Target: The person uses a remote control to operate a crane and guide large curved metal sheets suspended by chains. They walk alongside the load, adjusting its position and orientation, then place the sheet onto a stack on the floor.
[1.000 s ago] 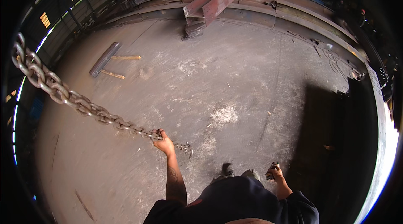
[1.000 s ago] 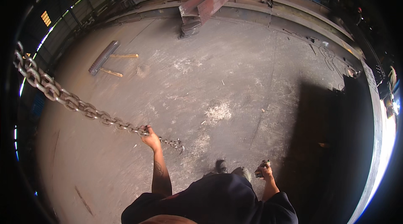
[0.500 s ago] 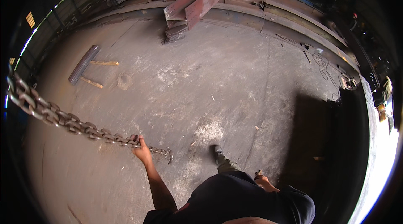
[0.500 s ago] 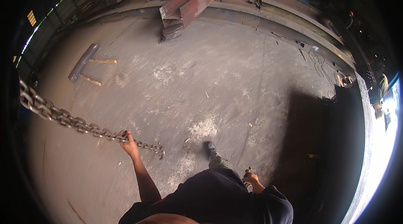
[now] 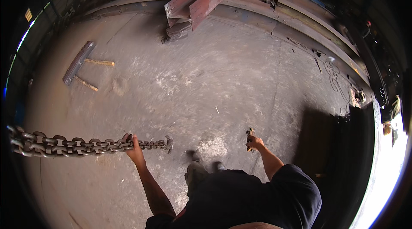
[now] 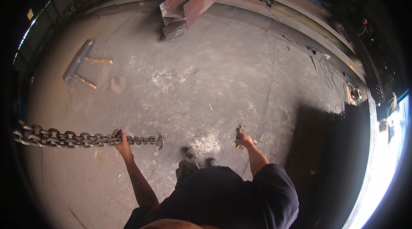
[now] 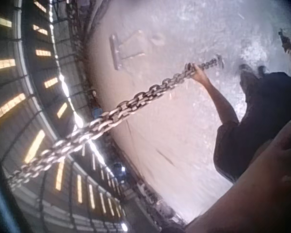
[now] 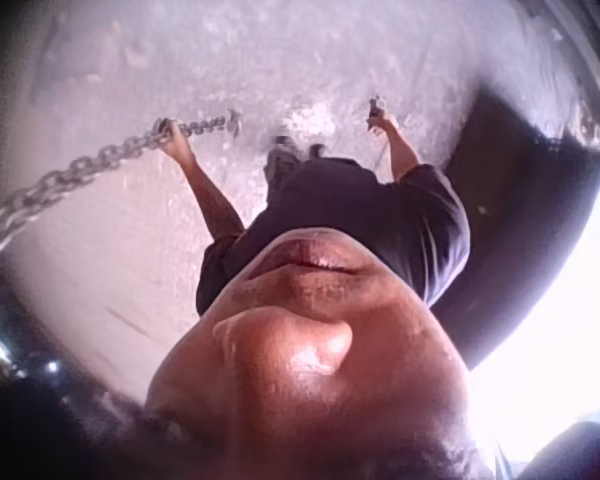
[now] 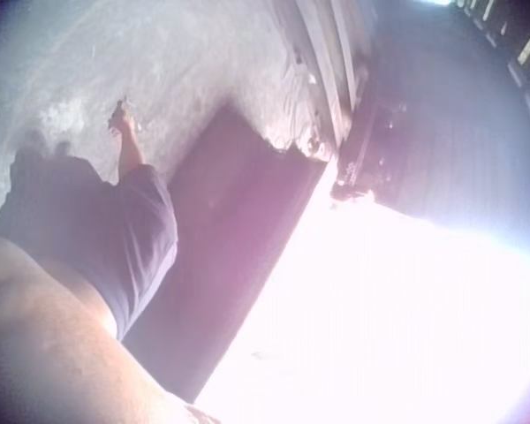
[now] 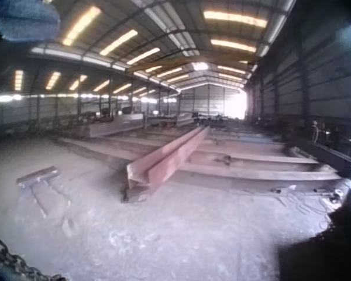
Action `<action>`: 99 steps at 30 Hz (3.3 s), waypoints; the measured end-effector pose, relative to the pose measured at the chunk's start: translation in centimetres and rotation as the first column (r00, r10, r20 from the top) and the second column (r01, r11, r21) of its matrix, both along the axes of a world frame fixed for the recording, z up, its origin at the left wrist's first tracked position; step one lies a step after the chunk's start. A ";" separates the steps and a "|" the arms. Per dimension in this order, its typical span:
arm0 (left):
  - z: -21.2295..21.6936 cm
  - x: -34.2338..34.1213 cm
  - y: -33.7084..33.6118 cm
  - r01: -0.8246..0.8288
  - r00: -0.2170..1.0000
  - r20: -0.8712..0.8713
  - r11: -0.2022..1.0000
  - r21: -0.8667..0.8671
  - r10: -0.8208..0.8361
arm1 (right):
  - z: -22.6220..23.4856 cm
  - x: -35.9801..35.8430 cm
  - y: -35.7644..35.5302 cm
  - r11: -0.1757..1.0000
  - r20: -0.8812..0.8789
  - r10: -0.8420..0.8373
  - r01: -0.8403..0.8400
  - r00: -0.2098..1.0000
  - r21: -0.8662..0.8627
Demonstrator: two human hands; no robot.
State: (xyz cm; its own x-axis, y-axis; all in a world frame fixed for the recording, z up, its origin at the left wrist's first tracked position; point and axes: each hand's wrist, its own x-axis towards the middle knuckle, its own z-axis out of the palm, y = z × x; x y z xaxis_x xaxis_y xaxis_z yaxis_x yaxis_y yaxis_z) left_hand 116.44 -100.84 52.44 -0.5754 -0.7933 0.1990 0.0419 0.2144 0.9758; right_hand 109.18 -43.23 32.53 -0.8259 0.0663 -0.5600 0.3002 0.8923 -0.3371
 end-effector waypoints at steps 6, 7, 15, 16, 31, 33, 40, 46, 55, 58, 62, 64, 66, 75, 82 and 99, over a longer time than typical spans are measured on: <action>0.0 -8.2 -4.0 0.088 0.993 -0.075 0.996 0.012 -0.087 | -2.4 -9.9 -8.4 0.993 0.065 0.122 -0.122 0.990 -0.006; -0.2 -9.5 -4.8 0.087 0.993 -0.085 0.996 0.007 -0.086 | -2.9 -10.6 -9.5 0.990 0.079 0.138 -0.139 0.987 0.004; 2.0 -19.0 -11.7 0.131 0.990 -0.049 0.991 -0.022 -0.132 | -2.2 -16.8 -18.2 0.994 0.243 0.095 -0.106 0.965 0.032; 2.5 -20.2 -12.5 0.134 0.990 -0.046 0.991 -0.004 -0.134 | -2.7 -17.7 -18.4 0.994 0.214 0.094 -0.104 0.972 0.037; -0.1 -38.0 -27.9 -0.063 0.997 -0.036 0.989 0.131 0.068 | -5.1 -40.9 -29.7 1.000 0.291 -0.024 0.022 0.956 0.012; 0.2 -40.4 -30.4 -0.074 0.997 -0.005 0.995 0.063 0.075 | -6.5 -45.5 -31.5 0.998 0.281 -0.057 0.055 0.958 0.014; 0.5 -47.9 -38.4 -0.140 0.985 0.094 0.990 -0.032 0.143 | -7.2 -66.0 -40.3 0.991 0.069 -0.087 0.093 0.994 -0.094; 0.5 -56.2 -42.8 -0.120 0.983 0.136 0.992 -0.050 0.125 | -3.1 -81.5 -50.5 0.996 -0.069 0.039 -0.044 0.997 -0.072; 0.5 -68.6 -52.9 -0.051 0.986 0.156 0.995 -0.089 0.065 | -1.3 -88.2 -61.9 0.960 0.133 -0.016 0.052 0.991 -0.274; 0.0 -72.2 -56.2 -0.010 0.988 0.152 0.997 -0.074 0.021 | -2.2 -89.1 -63.5 0.962 0.185 -0.082 0.126 0.979 -0.241; 0.0 -77.5 -59.7 0.082 0.988 0.138 0.994 -0.067 -0.072 | -5.3 -92.2 -64.4 0.908 0.196 -0.158 0.220 0.968 -0.357; -0.3 -79.9 -61.0 0.143 0.981 0.141 0.988 -0.059 -0.134 | -5.3 -93.4 -64.3 0.855 0.300 -0.181 0.301 0.937 -0.423; -0.7 -82.5 -62.2 0.206 0.970 0.140 0.977 -0.051 -0.197 | -5.1 -95.9 -65.6 0.890 0.250 -0.149 0.239 0.957 -0.388; 2.7 -96.3 -62.8 0.502 0.864 0.068 0.864 -0.044 -0.499 | -0.7 -99.5 -69.3 0.993 0.083 0.051 -0.042 0.995 -0.113; 3.5 -105.6 -59.7 0.386 0.858 -0.238 0.877 -0.285 -0.455 | -0.4 -98.3 -68.0 0.995 0.005 0.091 -0.091 0.996 0.041; 5.3 -119.9 -51.4 0.755 0.628 -0.063 0.627 -0.193 -0.776 | -3.4 -91.7 -64.3 0.954 -0.062 -0.257 0.263 0.965 0.142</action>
